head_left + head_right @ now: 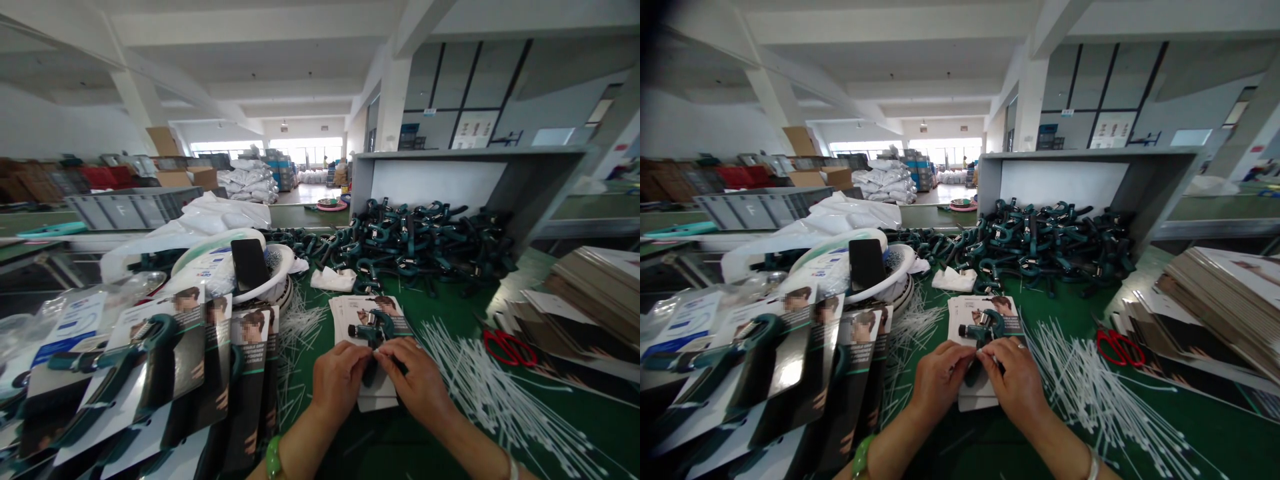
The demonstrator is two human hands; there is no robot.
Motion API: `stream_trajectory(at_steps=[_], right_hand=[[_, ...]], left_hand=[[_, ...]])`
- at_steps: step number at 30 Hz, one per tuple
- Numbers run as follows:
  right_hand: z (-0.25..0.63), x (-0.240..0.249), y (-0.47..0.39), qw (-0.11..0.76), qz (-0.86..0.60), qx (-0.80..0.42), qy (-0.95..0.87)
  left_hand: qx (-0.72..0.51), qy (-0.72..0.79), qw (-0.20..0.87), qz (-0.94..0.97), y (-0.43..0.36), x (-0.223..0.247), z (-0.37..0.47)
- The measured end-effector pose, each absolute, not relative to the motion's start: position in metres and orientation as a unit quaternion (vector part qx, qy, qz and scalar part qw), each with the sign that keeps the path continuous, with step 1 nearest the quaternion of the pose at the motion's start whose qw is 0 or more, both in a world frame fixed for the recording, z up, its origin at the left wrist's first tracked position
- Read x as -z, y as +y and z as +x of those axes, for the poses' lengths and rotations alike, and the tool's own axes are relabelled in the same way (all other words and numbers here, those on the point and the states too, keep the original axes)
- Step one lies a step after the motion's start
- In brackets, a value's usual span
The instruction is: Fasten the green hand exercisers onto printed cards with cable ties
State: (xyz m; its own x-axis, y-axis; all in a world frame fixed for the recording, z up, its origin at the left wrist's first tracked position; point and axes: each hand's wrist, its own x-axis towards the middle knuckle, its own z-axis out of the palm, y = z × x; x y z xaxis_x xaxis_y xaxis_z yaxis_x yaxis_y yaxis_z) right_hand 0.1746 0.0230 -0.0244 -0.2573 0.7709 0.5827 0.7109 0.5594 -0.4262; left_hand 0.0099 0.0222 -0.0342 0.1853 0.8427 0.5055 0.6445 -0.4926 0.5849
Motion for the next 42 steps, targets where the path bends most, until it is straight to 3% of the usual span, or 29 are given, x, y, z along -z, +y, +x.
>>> stream_trajectory(at_steps=[6, 14, 21, 26, 33, 39, 42], right_hand=[[0.174, 0.022, 0.023, 0.369, -0.461, -0.026, -0.806], [0.174, 0.023, 0.024, 0.334, -0.449, -0.008, -0.829], [0.182, 0.017, 0.024, 0.399, -0.430, -0.143, -0.797], [0.175, 0.015, 0.026, 0.424, -0.419, -0.062, -0.801], [0.176, 0.019, 0.035, 0.533, -0.508, -0.021, -0.676], [0.170, 0.009, 0.041, 0.457, -0.451, -0.238, -0.728], [0.169, 0.005, 0.038, 0.411, -0.414, -0.212, -0.784]], left_hand=[[-0.433, 0.475, 0.128, 0.756, 0.022, 0.035, 0.011], [-0.464, 0.423, 0.219, 0.747, 0.026, 0.034, 0.010], [-0.459, 0.422, 0.223, 0.749, 0.026, 0.031, 0.015], [-0.450, 0.459, 0.236, 0.729, 0.024, 0.027, 0.018], [-0.364, 0.559, 0.216, 0.713, 0.018, 0.010, 0.016], [-0.327, 0.571, 0.188, 0.729, 0.014, 0.019, 0.010], [-0.328, 0.586, 0.185, 0.717, 0.017, 0.026, 0.006]])
